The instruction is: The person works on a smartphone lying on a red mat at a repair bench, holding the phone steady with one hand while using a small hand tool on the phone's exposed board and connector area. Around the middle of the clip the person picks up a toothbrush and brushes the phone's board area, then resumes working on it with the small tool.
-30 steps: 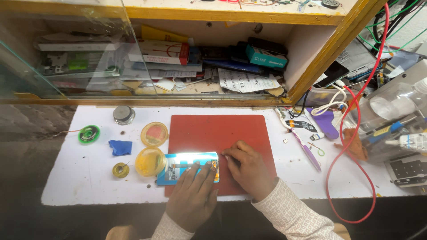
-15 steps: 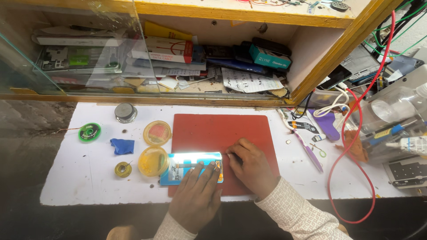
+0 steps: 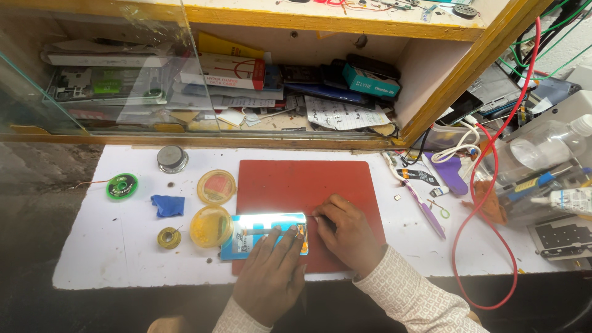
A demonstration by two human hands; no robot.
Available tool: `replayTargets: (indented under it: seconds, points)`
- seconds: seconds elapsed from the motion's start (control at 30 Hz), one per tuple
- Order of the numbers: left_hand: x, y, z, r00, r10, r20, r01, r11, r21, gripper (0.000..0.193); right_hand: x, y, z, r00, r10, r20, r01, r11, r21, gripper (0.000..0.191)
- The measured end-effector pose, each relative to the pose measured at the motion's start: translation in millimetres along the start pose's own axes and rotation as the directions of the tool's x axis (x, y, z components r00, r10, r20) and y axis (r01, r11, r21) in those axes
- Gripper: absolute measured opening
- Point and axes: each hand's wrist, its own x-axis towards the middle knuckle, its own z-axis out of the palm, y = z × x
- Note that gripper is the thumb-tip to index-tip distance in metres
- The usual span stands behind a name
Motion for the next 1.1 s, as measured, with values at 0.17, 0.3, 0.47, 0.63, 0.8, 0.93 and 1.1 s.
replayTargets:
  seconds: [0.17, 0.3, 0.47, 0.63, 0.8, 0.93, 1.1]
  points:
    - [-0.1, -1.2, -0.6, 1.0, -0.004, 0.008, 0.004, 1.0, 0.005, 0.047, 0.8, -0.4, -0.6, 1.0, 0.006, 0.012, -0.007, 1.0, 0.02, 0.009]
    - [0.2, -1.4, 0.1, 1.0, 0.005, 0.007, -0.005, 1.0, 0.005, 0.048, 2.2, -1.1, 0.6, 1.0, -0.003, 0.011, 0.003, 1.0, 0.011, 0.009]
    - [0.1, -1.2, 0.2, 1.0, -0.001, 0.01, 0.001, 1.0, 0.012, 0.047, 2.9, -2.4, 2.8, 1.0, -0.017, 0.004, 0.017, 1.0, -0.026, 0.01]
    - [0.2, -0.6, 0.4, 1.0, -0.016, 0.027, 0.016, 1.0, 0.014, 0.047, 3.6, -2.8, 5.8, 1.0, -0.016, -0.004, 0.016, 0.999, -0.04, 0.012]
    - [-0.1, -1.1, 1.4, 1.0, -0.018, 0.025, 0.017, 1.0, 0.006, 0.048, 2.6, -3.9, 10.0, 0.996, -0.076, -0.043, 0.07, 0.991, -0.111, 0.01]
    - [0.6, -1.8, 1.5, 1.0, -0.009, 0.022, 0.009, 1.0, 0.0, 0.047, 2.7, -3.9, 11.1, 0.994, -0.09, -0.062, 0.08, 0.986, -0.143, 0.009]
    - [0.0, -2.7, 0.2, 1.0, 0.015, 0.011, -0.015, 1.0, -0.001, 0.046, 0.8, -3.1, 6.6, 0.998, -0.043, -0.056, 0.039, 0.997, -0.067, 0.009]
